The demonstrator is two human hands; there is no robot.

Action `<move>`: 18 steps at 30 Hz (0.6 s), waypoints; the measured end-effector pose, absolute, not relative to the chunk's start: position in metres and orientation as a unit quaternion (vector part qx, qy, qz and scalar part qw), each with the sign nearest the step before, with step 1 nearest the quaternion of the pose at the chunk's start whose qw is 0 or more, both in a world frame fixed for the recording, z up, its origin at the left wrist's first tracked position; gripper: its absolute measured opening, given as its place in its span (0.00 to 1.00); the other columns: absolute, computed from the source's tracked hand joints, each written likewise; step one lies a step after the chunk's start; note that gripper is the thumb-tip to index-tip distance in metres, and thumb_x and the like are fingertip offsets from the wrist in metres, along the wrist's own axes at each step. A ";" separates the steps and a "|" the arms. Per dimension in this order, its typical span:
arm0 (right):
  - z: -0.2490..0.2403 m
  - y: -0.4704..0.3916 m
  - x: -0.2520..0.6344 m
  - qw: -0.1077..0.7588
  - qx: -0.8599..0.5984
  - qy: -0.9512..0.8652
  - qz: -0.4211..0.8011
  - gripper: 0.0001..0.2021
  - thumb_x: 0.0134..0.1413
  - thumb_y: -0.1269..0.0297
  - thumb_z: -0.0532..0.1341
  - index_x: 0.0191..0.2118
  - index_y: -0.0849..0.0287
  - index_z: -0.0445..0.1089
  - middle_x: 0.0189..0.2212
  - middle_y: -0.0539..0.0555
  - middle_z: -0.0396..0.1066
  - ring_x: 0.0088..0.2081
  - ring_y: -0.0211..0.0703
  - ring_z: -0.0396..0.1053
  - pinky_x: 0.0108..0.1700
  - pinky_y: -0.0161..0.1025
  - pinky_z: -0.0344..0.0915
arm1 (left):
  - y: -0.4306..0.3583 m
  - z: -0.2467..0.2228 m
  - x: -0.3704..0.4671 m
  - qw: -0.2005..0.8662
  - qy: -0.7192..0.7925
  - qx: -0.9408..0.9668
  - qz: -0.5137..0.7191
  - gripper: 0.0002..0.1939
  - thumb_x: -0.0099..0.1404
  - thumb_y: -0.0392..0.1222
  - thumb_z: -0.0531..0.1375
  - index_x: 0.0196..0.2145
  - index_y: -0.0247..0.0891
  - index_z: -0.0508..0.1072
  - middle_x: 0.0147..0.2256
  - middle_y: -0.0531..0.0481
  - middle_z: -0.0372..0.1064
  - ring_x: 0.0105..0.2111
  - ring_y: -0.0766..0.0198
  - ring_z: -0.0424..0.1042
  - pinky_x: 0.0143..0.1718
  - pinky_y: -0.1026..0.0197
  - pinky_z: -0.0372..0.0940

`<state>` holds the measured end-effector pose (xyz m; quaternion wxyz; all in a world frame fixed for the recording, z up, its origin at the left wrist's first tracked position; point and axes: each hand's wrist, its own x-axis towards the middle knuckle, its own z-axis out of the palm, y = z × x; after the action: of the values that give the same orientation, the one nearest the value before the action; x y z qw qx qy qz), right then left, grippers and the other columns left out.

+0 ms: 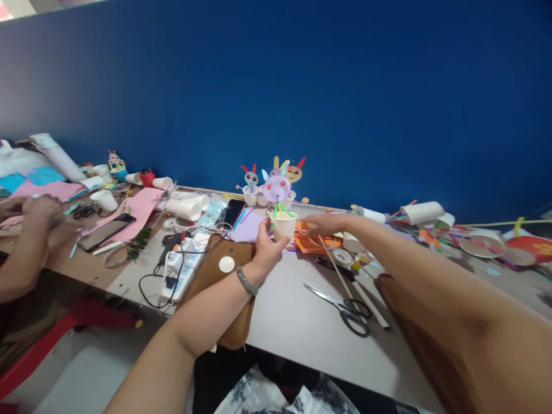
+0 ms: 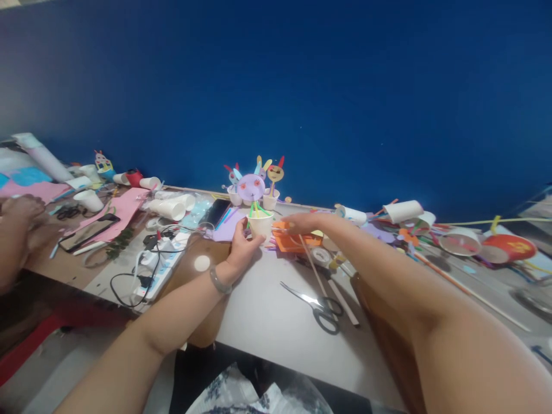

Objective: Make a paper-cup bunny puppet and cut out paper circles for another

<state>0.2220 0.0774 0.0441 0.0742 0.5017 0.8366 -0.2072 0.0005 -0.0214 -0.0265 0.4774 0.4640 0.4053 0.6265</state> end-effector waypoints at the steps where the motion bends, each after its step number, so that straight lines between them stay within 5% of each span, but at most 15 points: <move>1: 0.052 0.071 0.223 0.059 0.502 0.838 -0.206 0.34 0.52 0.45 0.66 0.64 0.50 0.72 0.63 0.58 0.72 0.63 0.65 0.68 0.64 0.53 0.66 | -0.021 -0.027 0.001 0.478 0.403 0.465 0.627 0.38 0.50 0.37 0.69 0.58 0.36 0.62 0.59 0.35 0.67 0.57 0.51 0.70 0.58 0.51 0.65; 4: 0.071 0.048 0.224 -0.036 0.481 0.838 -0.253 0.39 0.50 0.42 0.67 0.67 0.52 0.69 0.64 0.58 0.70 0.64 0.65 0.67 0.65 0.53 0.64 | -0.021 -0.029 0.002 0.487 0.390 0.469 0.625 0.39 0.50 0.37 0.69 0.58 0.37 0.62 0.58 0.36 0.68 0.56 0.52 0.71 0.56 0.52 0.67; 7: 0.074 0.024 0.218 -0.146 0.501 0.810 -0.268 0.37 0.48 0.45 0.69 0.63 0.55 0.69 0.50 0.60 0.79 0.45 0.54 0.77 0.47 0.46 0.73 | -0.021 -0.030 0.004 0.495 0.372 0.472 0.627 0.39 0.49 0.38 0.71 0.57 0.38 0.62 0.57 0.38 0.68 0.54 0.54 0.72 0.54 0.53 0.67; 9: 0.070 0.011 0.213 -0.196 0.506 0.804 -0.245 0.34 0.48 0.45 0.69 0.59 0.56 0.69 0.41 0.57 0.79 0.34 0.46 0.75 0.36 0.40 0.70 | -0.022 -0.030 0.005 0.501 0.358 0.473 0.630 0.39 0.48 0.38 0.71 0.56 0.39 0.62 0.56 0.38 0.69 0.54 0.54 0.72 0.54 0.54 0.68; 14: 0.057 -0.005 0.204 -0.235 0.458 0.821 -0.247 0.21 0.55 0.43 0.65 0.42 0.57 0.72 0.26 0.50 0.72 0.24 0.37 0.64 0.28 0.36 0.59 | -0.026 -0.026 0.004 0.536 0.347 0.475 0.606 0.45 0.46 0.39 0.74 0.59 0.40 0.60 0.55 0.38 0.69 0.55 0.52 0.71 0.51 0.54 0.69; 18: 0.054 -0.005 0.211 -0.229 0.456 0.821 -0.259 0.21 0.57 0.41 0.62 0.33 0.56 0.70 0.22 0.49 0.68 0.25 0.39 0.64 0.28 0.37 0.58 | -0.027 -0.027 0.006 0.571 0.340 0.471 0.580 0.55 0.42 0.42 0.78 0.63 0.41 0.57 0.53 0.40 0.68 0.54 0.52 0.70 0.51 0.52 0.70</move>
<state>0.2113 -0.0055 0.0543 -0.2287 0.4556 0.8205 -0.2586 0.0056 -0.0268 -0.0270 0.5712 0.4710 0.3398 0.5800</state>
